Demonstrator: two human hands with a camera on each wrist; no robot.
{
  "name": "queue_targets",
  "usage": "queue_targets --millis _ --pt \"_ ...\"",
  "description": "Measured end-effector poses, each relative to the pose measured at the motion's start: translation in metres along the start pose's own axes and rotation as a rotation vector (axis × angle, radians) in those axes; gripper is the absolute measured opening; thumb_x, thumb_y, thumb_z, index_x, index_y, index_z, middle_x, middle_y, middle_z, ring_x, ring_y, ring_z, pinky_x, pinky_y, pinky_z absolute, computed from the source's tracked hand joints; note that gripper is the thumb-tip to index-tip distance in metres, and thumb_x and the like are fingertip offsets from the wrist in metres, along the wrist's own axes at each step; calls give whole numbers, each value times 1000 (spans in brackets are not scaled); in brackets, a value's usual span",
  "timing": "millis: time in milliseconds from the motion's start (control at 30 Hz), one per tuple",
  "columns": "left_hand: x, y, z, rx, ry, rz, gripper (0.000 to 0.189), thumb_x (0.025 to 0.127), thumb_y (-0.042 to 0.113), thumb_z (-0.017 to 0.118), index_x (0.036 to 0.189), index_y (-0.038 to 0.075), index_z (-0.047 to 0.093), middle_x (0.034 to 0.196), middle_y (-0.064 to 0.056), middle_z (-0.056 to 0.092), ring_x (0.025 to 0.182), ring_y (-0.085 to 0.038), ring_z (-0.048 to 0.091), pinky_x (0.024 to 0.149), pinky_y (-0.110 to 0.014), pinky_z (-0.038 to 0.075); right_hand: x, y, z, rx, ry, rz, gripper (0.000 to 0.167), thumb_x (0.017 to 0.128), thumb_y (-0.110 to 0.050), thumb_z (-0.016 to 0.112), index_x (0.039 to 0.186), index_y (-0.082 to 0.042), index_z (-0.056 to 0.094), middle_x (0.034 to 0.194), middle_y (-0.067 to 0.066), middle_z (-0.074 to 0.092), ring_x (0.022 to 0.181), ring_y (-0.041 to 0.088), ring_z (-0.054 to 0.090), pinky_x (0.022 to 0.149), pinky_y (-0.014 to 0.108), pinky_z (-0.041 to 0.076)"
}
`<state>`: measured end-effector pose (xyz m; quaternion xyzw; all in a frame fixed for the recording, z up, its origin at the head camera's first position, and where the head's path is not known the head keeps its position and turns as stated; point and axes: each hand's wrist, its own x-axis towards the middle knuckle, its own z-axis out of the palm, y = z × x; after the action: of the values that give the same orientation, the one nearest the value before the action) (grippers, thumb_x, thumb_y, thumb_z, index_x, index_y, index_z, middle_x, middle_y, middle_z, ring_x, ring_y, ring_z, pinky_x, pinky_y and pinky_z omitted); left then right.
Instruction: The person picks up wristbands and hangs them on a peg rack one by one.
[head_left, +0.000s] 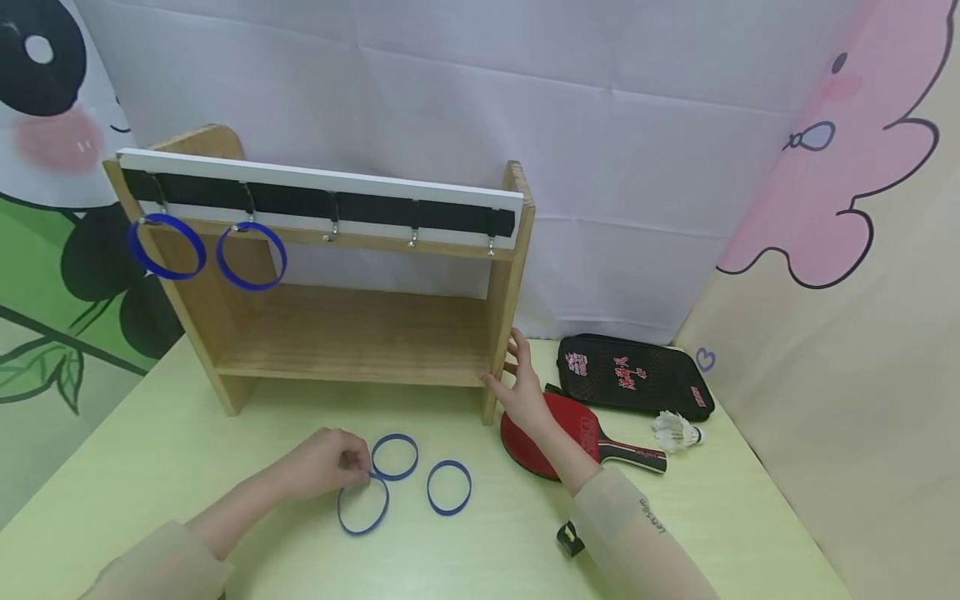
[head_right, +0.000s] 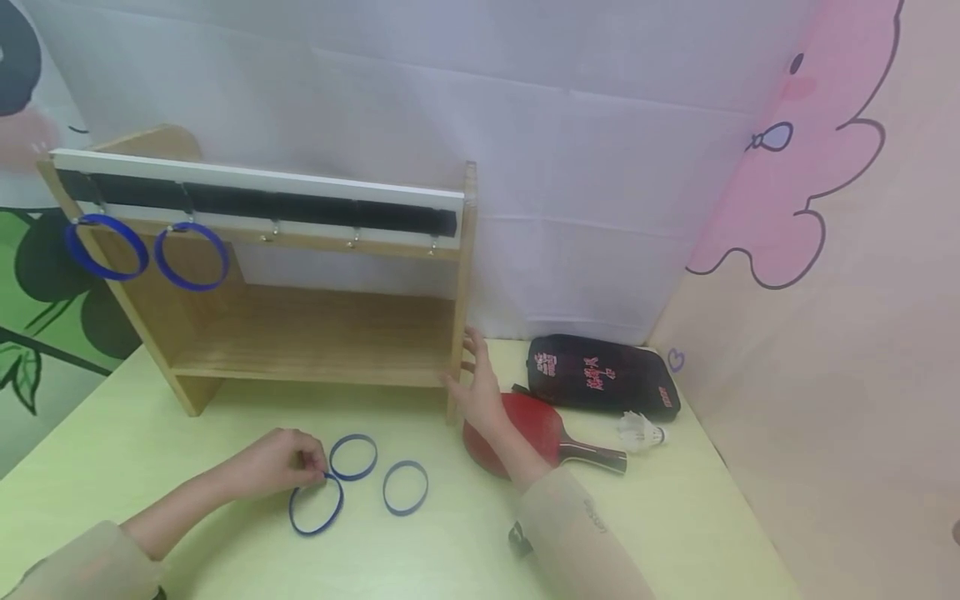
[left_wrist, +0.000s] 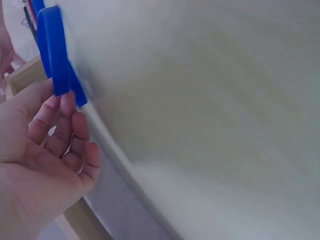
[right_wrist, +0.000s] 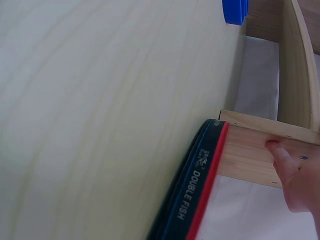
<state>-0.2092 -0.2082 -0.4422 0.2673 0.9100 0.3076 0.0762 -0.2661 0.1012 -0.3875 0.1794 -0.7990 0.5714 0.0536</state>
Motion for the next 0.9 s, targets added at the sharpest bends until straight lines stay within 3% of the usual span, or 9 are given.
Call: queue_targets --millis 467,900 --pt "-2 28 -26 10 20 -5 8 80 13 74 79 13 65 75 11 62 70 -5 53 61 -21 48 0 0 1 4 -5 -4 80 90 -4 62 149 -13 9 148 25 24 124 45 44 90 52 49" --pt "-5 59 -64 69 86 15 6 81 18 74 85 16 69 76 15 62 72 -5 54 62 -22 48 0 -1 0 11 -4 -6 80 90 -4 62 149 -13 9 148 25 24 124 44 44 90 53 49"
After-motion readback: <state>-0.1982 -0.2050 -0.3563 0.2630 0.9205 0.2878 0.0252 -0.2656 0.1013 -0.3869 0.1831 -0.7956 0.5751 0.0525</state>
